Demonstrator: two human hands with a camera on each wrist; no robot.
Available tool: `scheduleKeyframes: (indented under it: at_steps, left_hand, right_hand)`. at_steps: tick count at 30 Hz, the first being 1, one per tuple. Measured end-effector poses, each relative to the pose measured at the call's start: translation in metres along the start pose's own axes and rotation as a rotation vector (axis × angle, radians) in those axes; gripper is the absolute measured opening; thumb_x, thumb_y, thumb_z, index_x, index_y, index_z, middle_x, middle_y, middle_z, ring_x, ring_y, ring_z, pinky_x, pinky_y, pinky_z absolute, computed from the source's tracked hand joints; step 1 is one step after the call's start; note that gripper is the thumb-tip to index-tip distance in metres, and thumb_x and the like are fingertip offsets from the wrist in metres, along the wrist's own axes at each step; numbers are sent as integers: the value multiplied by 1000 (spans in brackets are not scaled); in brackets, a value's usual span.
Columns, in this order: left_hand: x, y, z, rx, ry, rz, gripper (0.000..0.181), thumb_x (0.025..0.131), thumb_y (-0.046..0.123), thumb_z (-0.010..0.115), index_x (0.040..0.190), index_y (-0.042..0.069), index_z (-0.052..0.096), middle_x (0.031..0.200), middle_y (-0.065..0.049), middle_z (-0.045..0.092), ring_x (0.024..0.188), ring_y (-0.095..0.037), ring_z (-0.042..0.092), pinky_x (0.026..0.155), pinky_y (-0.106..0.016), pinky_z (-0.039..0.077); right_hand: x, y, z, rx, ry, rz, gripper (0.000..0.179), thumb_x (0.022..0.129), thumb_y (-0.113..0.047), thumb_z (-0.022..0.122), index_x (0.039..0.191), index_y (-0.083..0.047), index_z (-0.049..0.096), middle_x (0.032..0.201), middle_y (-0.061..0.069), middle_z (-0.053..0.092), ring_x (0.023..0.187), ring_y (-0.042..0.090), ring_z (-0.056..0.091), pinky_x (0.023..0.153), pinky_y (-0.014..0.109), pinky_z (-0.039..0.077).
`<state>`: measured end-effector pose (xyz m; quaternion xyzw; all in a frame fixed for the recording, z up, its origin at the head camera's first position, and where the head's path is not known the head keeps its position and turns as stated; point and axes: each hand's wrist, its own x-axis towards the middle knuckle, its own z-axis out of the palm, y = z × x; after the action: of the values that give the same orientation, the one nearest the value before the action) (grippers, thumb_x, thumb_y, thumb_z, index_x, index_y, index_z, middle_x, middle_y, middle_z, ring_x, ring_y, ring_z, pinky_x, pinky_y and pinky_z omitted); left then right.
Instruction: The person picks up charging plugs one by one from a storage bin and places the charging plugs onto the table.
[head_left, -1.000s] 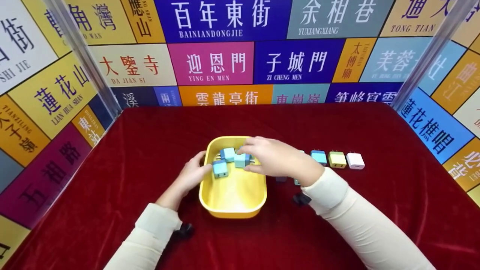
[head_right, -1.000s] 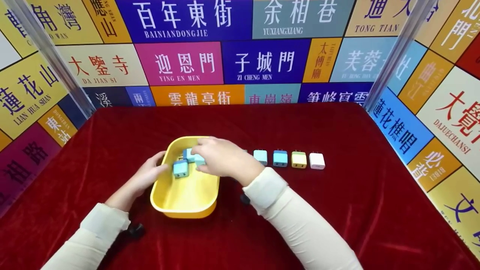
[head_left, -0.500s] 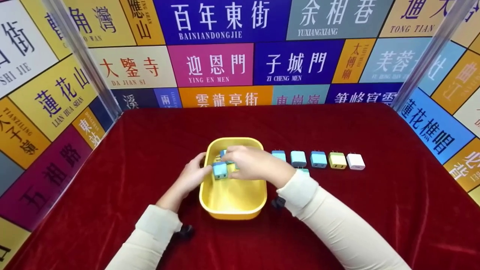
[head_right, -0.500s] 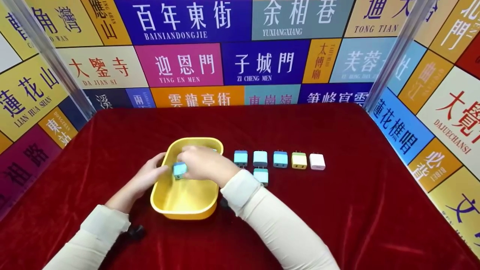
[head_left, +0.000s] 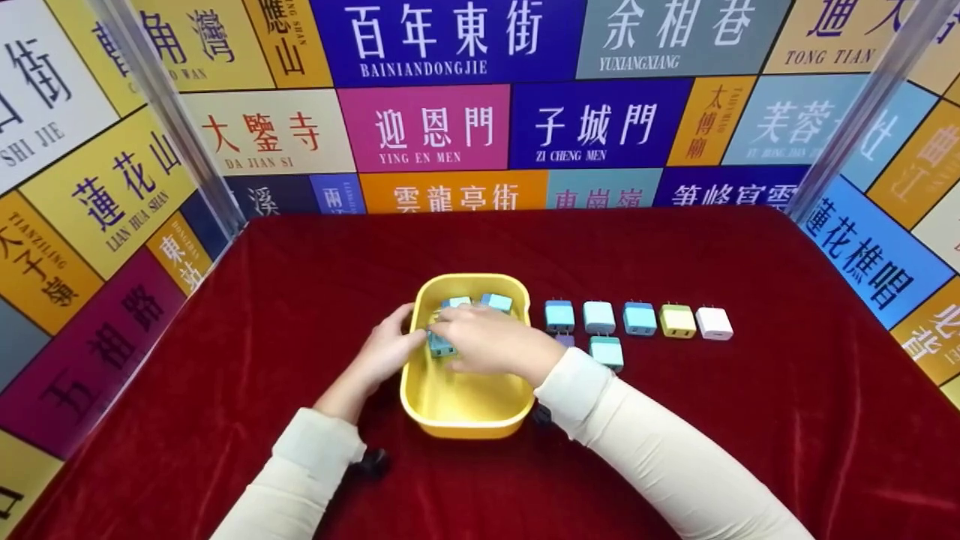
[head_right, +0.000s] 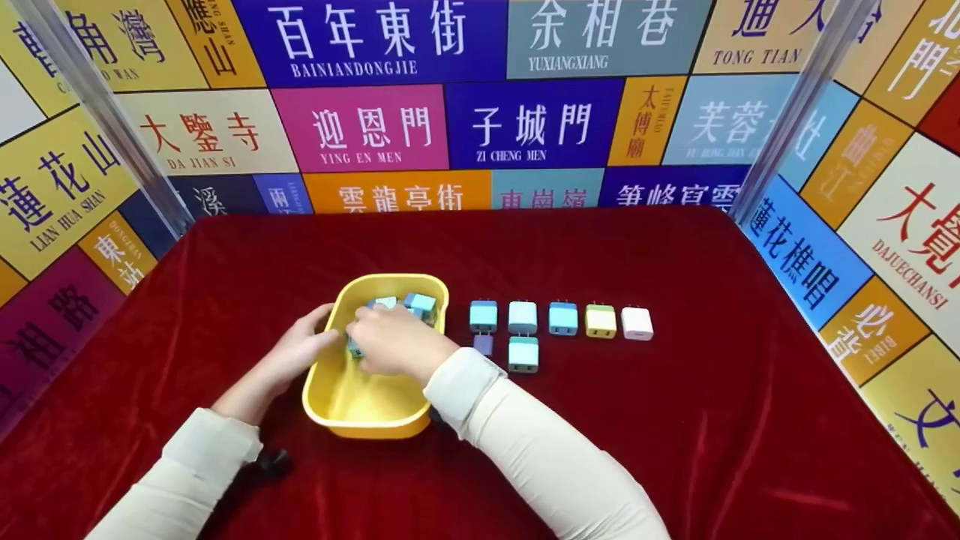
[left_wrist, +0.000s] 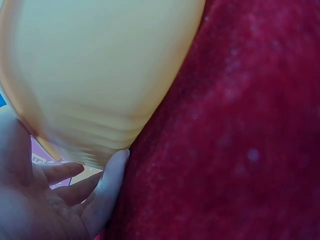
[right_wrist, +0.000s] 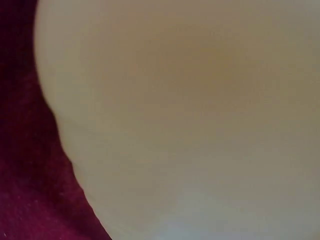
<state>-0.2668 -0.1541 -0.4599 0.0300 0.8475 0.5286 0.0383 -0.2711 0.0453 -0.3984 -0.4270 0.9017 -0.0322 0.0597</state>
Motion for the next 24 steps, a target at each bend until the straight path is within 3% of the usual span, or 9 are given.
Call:
scheduleKeyframes:
  at_steps: [3, 12, 19, 24]
  left_hand:
    - [0, -1, 0, 4, -3, -3, 62, 96, 16, 58, 156, 7, 51, 143, -19, 63, 114, -31, 69, 93, -43, 61]
    - [1, -1, 0, -4, 2, 1, 62, 95, 15, 59, 156, 5, 51, 143, -20, 63, 115, -30, 69, 94, -43, 61]
    - [0, 0, 1, -4, -1, 0, 62, 95, 15, 58, 156, 5, 50, 143, -20, 63, 113, -31, 69, 92, -42, 61]
    - [0, 0, 1, -1, 12, 9, 62, 94, 14, 58, 155, 5, 52, 141, -20, 64, 111, -30, 69, 91, -42, 61]
  right_hand:
    - [4, 0, 5, -26, 3, -2, 60, 101, -29, 73, 154, -7, 56, 157, 11, 54, 146, 31, 48, 123, 51, 37]
    - [9, -4, 11, -162, 66, -25, 44, 103, -26, 71, 143, -8, 68, 147, 9, 63, 135, 30, 58, 113, 55, 47]
    - [5, -10, 9, -270, 135, -78, 17, 100, -17, 72, 114, -12, 81, 118, 4, 75, 109, 24, 68, 92, 44, 55]
    - [4, -10, 9, -272, 205, -121, 10, 93, -6, 76, 100, -10, 82, 97, 4, 77, 87, 23, 71, 79, 39, 59]
